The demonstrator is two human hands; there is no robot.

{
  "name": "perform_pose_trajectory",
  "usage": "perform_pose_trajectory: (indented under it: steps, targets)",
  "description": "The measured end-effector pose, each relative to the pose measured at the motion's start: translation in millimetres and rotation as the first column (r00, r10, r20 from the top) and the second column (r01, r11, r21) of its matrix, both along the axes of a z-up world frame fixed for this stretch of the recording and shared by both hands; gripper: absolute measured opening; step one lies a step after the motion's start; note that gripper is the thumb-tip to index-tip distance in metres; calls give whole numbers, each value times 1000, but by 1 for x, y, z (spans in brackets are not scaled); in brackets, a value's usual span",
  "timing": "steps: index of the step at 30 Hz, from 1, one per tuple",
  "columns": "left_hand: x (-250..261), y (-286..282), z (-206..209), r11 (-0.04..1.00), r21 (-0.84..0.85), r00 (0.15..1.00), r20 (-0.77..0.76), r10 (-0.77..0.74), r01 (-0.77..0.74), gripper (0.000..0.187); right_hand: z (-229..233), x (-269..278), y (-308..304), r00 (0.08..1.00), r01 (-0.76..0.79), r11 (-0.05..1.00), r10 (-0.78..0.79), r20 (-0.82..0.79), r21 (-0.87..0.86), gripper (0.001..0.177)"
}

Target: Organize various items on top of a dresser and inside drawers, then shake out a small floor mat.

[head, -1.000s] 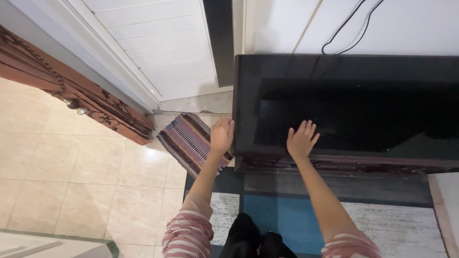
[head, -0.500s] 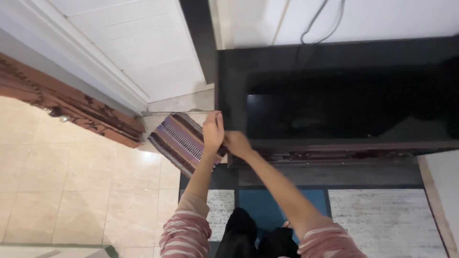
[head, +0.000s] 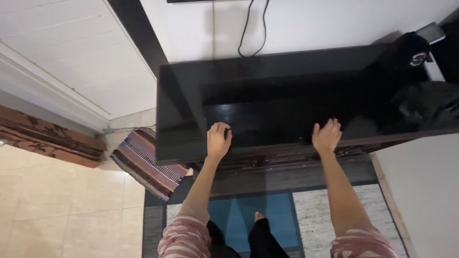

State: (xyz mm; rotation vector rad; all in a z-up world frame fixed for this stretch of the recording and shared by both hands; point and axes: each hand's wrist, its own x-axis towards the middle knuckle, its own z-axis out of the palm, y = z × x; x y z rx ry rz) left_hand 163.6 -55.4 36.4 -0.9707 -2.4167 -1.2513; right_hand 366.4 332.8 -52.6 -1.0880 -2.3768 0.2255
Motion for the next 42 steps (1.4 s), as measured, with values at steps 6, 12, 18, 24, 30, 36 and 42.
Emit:
perform_pose_trajectory:
  steps: [6, 12, 18, 24, 30, 36, 42]
  targets:
    - [27, 36, -5, 1000, 15, 999, -28, 16, -15, 20, -32, -1, 3, 968, -46, 995, 66, 240, -89, 90]
    - [30, 25, -8, 996, 8, 996, 6, 89, -89, 19, 120, -87, -197, 643, -516, 833, 529, 553, -197, 23]
    - [0, 1, -3, 984, 115, 990, 7, 138, -138, 16, 14, -168, -279, 596, -785, 318, 624, -506, -532, 15]
    - [-41, -4, 0, 981, 106, 987, 24, 158, -160, 12, 38, -158, -162, 723, -585, 808, 478, -499, -73, 20]
    - [-51, 44, -10, 993, 90, 996, 41, 74, -77, 12, 14, -67, 23, 895, -168, 977, 206, -397, 127, 39]
    - [-40, 118, -12, 997, 65, 999, -19, -45, 46, 14, -39, 56, 158, 982, 136, 982, -115, -151, 133, 56]
    - [-11, 221, -21, 995, 21, 995, -36, -96, 97, 12, -50, 72, 183, 960, 234, 953, -258, 110, 192, 82]
